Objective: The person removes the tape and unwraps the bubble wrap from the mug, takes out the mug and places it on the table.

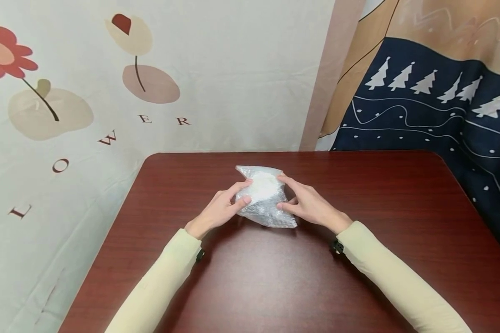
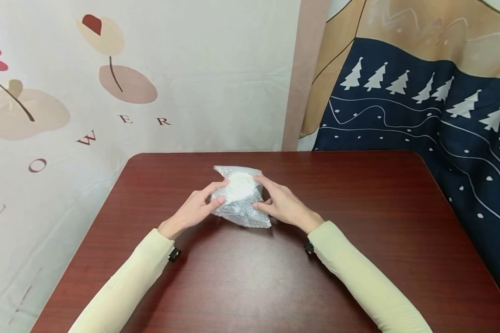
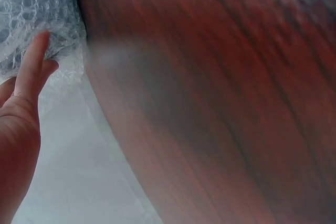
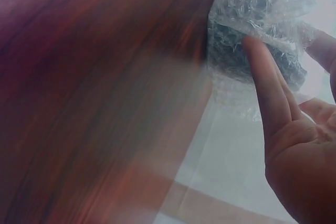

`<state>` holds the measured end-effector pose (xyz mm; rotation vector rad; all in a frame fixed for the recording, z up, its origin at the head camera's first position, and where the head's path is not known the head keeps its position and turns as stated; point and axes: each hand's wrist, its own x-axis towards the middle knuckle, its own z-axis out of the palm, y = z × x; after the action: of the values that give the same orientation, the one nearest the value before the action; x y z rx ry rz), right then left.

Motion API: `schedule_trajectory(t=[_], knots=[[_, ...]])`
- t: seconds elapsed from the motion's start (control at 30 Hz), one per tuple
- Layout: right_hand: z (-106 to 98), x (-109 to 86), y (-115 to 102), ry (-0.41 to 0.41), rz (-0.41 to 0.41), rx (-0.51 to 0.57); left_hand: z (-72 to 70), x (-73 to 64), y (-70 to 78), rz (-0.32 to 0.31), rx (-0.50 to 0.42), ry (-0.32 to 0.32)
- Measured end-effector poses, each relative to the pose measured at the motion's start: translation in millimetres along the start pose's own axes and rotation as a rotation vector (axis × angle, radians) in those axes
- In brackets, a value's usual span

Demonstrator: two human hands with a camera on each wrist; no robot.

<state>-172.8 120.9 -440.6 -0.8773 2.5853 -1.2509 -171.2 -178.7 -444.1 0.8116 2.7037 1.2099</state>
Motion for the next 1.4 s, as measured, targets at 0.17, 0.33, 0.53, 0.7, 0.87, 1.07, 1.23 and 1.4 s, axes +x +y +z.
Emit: schedule_trajectory(t=[0.17, 0.33, 0.53, 0.7, 0.87, 1.07, 1.23, 1.4], knots=[[-5, -6.2, 4, -0.013, 0.006, -0.004, 4.2, 0.8, 3.7, 0.01, -0.009, -0.016], [-8, -10.8, 7, -0.013, 0.001, 0.003, 7.5, 3.1, 8.1, 0.044, 0.005, -0.016], [-10, -16.8, 5, 0.037, -0.008, -0.082, 11.5, 5.6, 11.8, 0.076, 0.028, -0.021], [-10, -21.9, -2, 0.13, -0.116, -0.365, 12.8, 5.5, 11.3, 0.08, 0.059, -0.026], [-3, -24.8, -12, 0.176, -0.353, -0.572, 11.7, 4.0, 10.7, 0.066, 0.072, -0.022], [7, -26.1, -17, 0.166, -0.525, -0.664, 11.5, 4.7, 10.8, 0.059, 0.072, -0.031], [10, -24.3, -16, 0.182, -0.555, -0.651, 11.9, 5.9, 11.3, 0.072, 0.076, -0.031], [12, -21.0, -15, 0.182, -0.566, -0.65, 11.4, 6.6, 10.9, 0.079, 0.074, -0.025]])
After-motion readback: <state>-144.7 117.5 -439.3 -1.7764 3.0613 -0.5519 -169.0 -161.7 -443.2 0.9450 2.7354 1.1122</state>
